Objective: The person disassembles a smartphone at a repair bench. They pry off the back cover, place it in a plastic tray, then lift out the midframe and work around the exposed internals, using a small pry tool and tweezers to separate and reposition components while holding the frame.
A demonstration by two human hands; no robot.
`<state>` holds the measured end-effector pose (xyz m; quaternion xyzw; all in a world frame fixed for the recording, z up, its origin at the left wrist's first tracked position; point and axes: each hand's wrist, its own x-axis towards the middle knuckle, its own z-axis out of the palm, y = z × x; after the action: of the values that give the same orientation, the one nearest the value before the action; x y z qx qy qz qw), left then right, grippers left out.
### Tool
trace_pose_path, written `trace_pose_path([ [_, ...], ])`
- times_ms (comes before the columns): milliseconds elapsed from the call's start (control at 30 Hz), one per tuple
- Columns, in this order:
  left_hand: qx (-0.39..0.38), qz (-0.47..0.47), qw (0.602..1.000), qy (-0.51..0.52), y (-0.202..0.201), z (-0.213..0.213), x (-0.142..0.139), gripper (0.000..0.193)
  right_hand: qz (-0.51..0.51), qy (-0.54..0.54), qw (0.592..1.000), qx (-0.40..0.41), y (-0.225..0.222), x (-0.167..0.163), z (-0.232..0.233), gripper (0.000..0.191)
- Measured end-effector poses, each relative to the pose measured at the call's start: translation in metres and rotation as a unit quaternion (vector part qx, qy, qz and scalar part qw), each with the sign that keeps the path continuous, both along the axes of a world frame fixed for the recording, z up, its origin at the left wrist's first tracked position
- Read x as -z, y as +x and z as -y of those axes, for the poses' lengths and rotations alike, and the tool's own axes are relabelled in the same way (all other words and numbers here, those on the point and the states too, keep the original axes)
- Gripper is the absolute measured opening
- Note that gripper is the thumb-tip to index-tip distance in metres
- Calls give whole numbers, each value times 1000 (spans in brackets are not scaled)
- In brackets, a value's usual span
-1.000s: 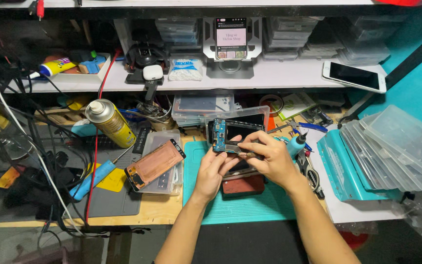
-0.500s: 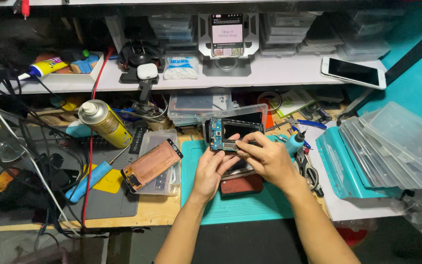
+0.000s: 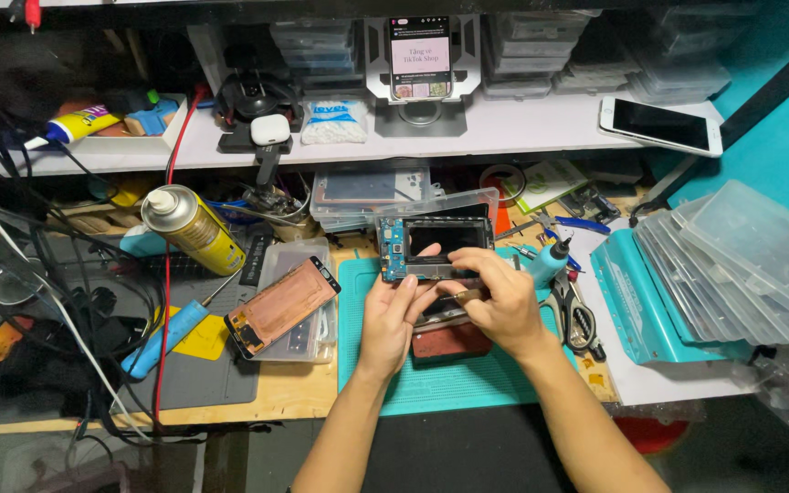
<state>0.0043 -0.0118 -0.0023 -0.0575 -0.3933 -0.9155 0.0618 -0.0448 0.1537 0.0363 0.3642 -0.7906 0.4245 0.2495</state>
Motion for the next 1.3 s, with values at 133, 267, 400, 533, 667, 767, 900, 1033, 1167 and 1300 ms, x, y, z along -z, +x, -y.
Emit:
trace_pose_path([
  [133,-11,-26,999,30,2,7,-4,38,-29,-11,999,40,1,-8,-9,48],
  [267,-16,-28,999,35,4,13,-8,43,3,24,999,47,-1,-15,-19,44],
  [400,-11,-39,998,38,5,11,-8,42,46,43,997,49,-3,-10,-23,39],
  [533,-1,-42,999,32,6,12,-6,41,23,37,998,37,-4,-7,-24,33],
  [667,-2,-35,999,30,6,10,-7,42,49,44,997,41,-3,-7,-25,28],
  [767,-3,-34,999,31,6,9,-7,42,48,47,997,32,-3,-9,-24,26],
  [900,-3,-35,999,29,7,8,-8,41,41,57,997,28,-2,-12,-24,26],
  [1033,-5,-34,999,27,7,7,-9,41,43,60,997,25,-1,-14,-23,27],
  [1167,-2,-38,999,29,8,8,-11,42,37,58,998,16,-1,-16,-22,26],
  [1300,-6,-42,999,13,11,8,-13,40,47,44,998,12,1,-15,-21,25],
])
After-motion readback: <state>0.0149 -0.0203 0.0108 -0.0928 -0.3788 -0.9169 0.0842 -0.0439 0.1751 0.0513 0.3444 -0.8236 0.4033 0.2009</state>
